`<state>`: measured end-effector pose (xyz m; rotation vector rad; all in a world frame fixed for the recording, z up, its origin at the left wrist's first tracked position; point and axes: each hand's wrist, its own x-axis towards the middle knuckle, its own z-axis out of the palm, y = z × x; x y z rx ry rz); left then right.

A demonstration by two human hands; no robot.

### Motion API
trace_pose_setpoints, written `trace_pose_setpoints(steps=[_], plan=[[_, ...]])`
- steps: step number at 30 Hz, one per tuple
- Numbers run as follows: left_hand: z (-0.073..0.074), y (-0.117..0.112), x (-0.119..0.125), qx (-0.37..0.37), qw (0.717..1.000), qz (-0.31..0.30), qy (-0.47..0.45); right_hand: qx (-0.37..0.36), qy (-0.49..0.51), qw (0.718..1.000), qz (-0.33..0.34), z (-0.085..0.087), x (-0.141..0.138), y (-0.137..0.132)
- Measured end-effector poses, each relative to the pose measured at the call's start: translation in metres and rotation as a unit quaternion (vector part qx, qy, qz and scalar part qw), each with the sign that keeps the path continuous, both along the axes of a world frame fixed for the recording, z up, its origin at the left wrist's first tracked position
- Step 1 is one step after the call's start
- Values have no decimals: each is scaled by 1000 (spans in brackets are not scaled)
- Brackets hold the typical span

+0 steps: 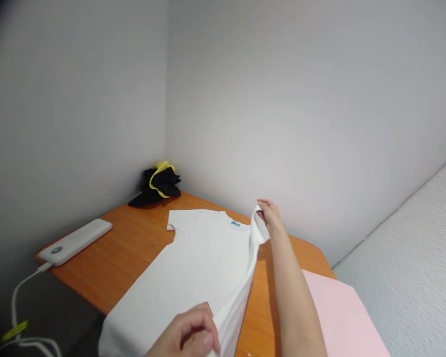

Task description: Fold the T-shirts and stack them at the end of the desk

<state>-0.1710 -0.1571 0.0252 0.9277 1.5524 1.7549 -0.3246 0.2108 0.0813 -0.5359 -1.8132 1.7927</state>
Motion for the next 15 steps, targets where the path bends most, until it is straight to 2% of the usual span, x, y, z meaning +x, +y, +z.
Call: trace_pose_setpoints(steps=[2,4,6,8,10,12,15], plan=[[7,-42,-18,-10,996,85,5,-13,-3,999,30,7,-49,-41],[2,-83,-34,-47,985,163,-11,-30,-16,998,59,3,-94,-85],[-17,-117,-47,-90,971,218,-47,-50,-43,994,85,-12,-129,-130],[-45,-143,-56,-123,958,248,-71,-69,-72,990,103,-35,-150,-169],[-73,-157,-60,-137,948,278,-67,-84,-96,986,110,-59,-159,-199],[-92,-162,-61,-136,940,307,-57,-93,-111,983,109,-79,-159,-216],[-99,-158,-60,-100,940,320,-60,-95,-121,983,97,-89,-158,-217]])
